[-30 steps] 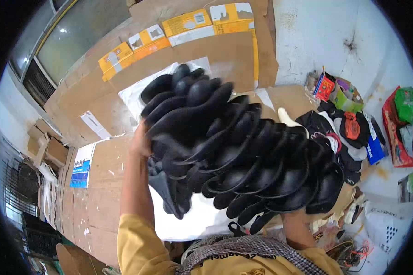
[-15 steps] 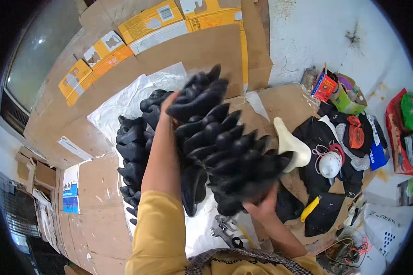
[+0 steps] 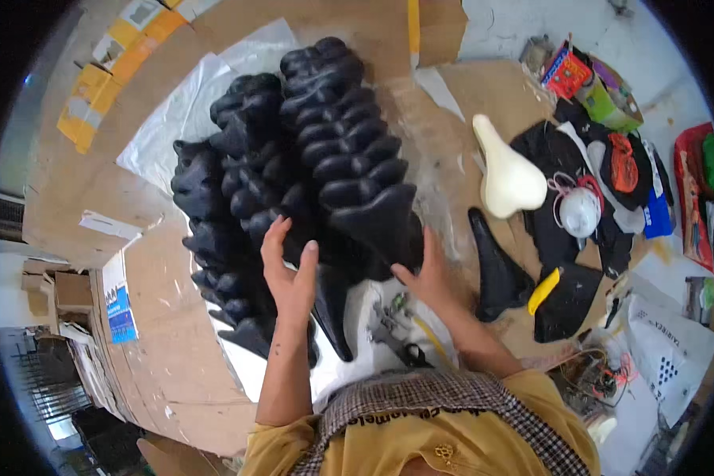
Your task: The recorder is assembling bicycle saddles by fitting covers over cushions and trimming excess material.
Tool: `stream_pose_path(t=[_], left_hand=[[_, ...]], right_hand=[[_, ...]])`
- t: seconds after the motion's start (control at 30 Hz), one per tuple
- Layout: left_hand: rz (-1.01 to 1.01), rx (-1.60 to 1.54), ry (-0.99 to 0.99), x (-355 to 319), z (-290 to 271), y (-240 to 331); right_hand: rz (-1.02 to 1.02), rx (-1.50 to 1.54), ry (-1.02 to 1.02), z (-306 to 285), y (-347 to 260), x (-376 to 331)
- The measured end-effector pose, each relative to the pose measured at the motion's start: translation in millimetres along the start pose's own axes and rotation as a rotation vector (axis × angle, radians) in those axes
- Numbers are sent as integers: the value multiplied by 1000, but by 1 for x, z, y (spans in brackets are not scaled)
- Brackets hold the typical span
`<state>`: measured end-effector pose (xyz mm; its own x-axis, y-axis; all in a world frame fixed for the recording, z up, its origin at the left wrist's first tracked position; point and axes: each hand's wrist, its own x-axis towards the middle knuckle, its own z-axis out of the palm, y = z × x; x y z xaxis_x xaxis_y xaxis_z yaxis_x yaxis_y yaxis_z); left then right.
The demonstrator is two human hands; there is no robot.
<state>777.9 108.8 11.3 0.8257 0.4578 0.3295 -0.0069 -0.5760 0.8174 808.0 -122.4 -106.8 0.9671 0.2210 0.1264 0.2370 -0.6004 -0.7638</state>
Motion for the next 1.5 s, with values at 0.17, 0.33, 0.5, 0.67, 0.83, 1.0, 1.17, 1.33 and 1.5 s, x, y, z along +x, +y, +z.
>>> stream_pose_path(t=[0.17,0.33,0.5,0.67,0.83,1.0,1.17,1.33,1.5], left_hand=[[-362,-134,41,-73,-42,-45],[-537,-94,-90,-145,-32,-87],[-606,-32,-345,-185,-28,-61],[-474,104,-582,-222,-57,-57],[-603,107,-433,-274,-122,-83],[-552,104,-315,-294,-190,-139],[-659,20,-232,-322,-271,-173],[-721,-53,-212,-345,-311,-221],[-787,-202,-88,-325,-327,-226]], right_hand=[[-55,8,-326,-38,1,-75],[-218,-98,-703,-9,-4,-140],[-302,-406,-576,1,-26,-151],[-97,-443,-591,12,-28,-160],[70,-146,-550,-57,-41,-150],[-36,152,-392,-105,-30,-168],[-78,132,-429,-132,-148,-228],[-39,472,-652,-119,-211,-289],[-150,222,-681,-92,-225,-333]])
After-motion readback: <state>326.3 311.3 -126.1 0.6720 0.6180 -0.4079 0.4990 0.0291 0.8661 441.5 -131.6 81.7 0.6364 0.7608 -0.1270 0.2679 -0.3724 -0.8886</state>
